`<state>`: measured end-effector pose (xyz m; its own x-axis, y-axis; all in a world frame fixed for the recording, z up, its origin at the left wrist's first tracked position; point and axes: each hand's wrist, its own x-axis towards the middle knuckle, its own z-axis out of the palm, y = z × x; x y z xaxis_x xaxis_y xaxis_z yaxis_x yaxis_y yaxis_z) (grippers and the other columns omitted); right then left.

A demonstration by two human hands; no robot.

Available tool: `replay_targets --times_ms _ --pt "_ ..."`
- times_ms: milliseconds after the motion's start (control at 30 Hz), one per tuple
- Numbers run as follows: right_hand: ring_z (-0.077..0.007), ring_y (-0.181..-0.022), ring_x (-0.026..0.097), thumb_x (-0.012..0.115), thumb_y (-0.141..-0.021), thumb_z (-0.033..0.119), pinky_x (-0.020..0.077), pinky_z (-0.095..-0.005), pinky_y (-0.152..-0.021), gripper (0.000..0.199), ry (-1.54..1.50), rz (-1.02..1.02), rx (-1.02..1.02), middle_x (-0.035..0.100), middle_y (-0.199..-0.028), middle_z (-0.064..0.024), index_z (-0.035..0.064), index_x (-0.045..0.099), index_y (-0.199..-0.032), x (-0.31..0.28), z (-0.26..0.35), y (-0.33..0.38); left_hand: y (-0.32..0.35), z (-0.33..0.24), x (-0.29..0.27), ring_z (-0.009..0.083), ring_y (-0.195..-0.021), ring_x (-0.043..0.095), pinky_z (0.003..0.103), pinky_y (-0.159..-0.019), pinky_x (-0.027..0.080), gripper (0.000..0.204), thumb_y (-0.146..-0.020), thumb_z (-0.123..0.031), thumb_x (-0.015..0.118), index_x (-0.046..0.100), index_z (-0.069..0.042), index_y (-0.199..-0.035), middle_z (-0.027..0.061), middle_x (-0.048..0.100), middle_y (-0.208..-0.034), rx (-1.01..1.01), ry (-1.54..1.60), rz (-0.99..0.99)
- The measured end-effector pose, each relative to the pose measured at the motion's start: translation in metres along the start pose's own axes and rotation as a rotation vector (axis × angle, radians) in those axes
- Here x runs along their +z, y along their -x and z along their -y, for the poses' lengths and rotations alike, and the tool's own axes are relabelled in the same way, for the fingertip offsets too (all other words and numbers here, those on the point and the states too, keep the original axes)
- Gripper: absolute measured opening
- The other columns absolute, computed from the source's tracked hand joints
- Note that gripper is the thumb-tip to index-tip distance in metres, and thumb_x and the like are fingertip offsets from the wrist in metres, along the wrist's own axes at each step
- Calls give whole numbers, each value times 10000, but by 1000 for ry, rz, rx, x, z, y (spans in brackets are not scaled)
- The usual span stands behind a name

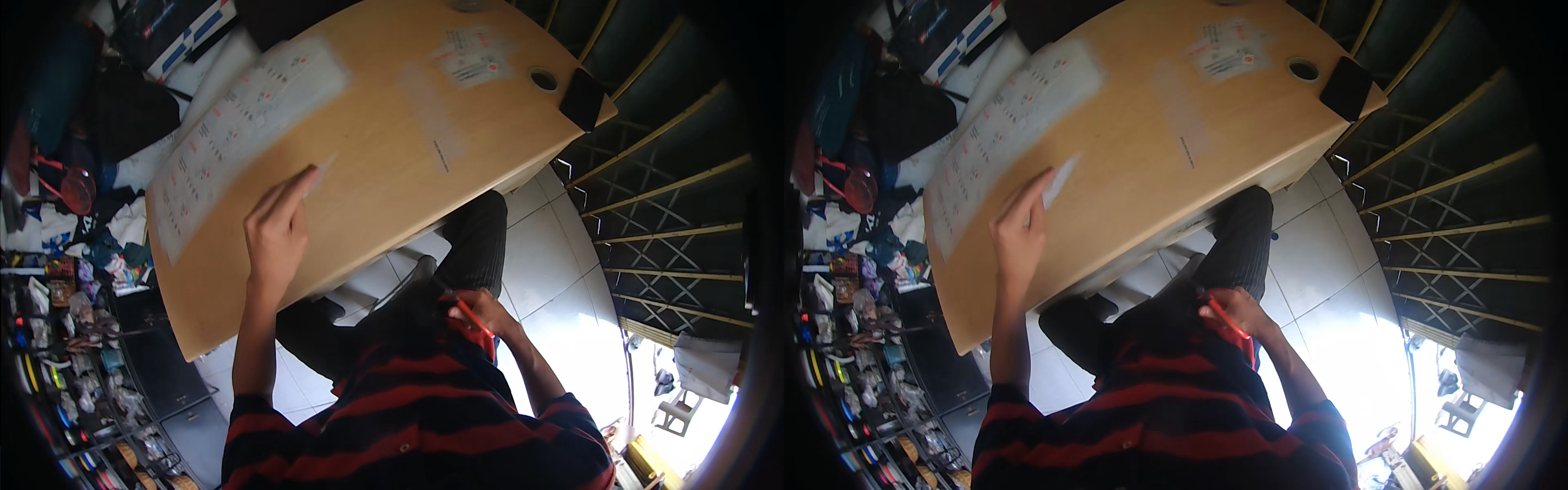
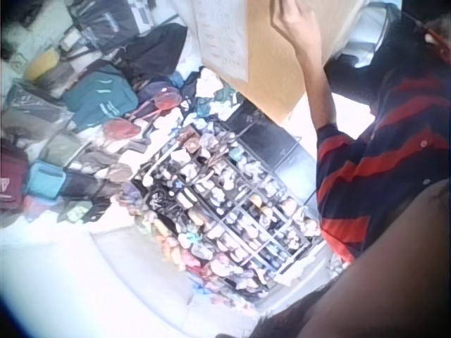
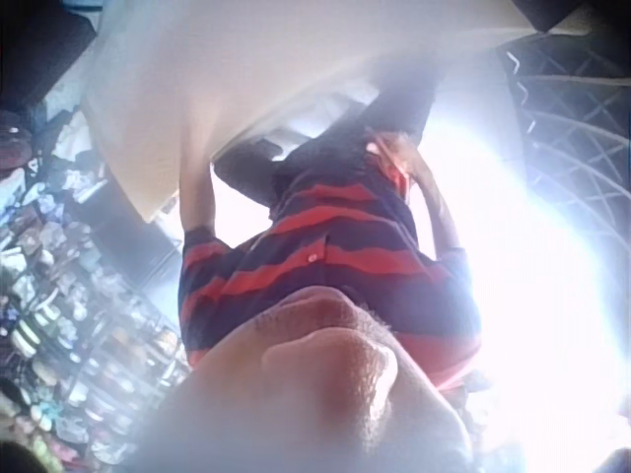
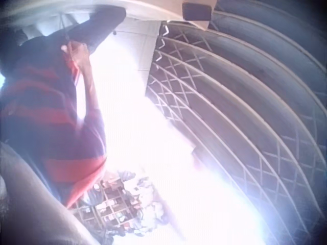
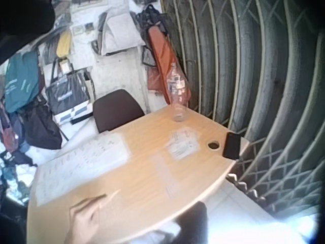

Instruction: The person uses red-handled scissors to cut a sheet of white paper with red printed text into smaller rectangular pieces. They repeatedly position the paper on a wooden table, cut along the edges, and separate the pieces, continuing this process for the duration of the clip.

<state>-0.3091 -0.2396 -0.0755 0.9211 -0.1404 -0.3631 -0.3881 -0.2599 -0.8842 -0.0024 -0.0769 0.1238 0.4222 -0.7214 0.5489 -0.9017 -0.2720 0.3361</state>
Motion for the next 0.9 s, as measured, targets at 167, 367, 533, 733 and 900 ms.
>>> replay_targets --times_ms 167,367,533,733,900 --pt "-156 -495 610 615 -917 623 497 -314 -531 618 41 32 -30 555 -510 -57 17 704 -836 0 -10 -14 -93 4 51 320 -992 702 388 -872 542 421 -812 153 572 699 -25 -1171 136 726 -1113 192 -18 -129" --pt "-111 -391 516 582 -931 644 395 -274 -391 631 -327 221 344 503 -474 -17 37 704 -810 -25 -11 -20 -198 -24 153 277 -1007 700 396 -884 512 383 -794 102 605 730 -65 -1116 108 732 -1121 476 -5 -96" --pt "-99 -377 504 580 -934 643 379 -262 -379 650 -329 213 255 483 -462 -6 36 682 -723 -27 -10 -21 -225 -22 226 297 -1031 691 387 -908 517 402 -802 66 620 737 -100 -1148 113 727 -1131 407 -68 134" --pt "-90 -424 490 565 -940 649 374 -289 -438 656 -186 195 281 438 -462 15 28 717 -794 -22 -12 -18 -196 -7 246 295 -1268 566 454 -1112 383 413 -907 -128 650 631 -62 -1314 151 627 -1335 430 -20 417" --pt "-93 -410 483 583 -942 629 367 -280 -422 621 -295 177 309 443 -466 18 33 737 -859 -23 -12 -18 -143 3 192 300 -1401 437 515 -1192 255 548 -936 -316 671 541 -65 -1406 139 509 -1478 211 131 478"
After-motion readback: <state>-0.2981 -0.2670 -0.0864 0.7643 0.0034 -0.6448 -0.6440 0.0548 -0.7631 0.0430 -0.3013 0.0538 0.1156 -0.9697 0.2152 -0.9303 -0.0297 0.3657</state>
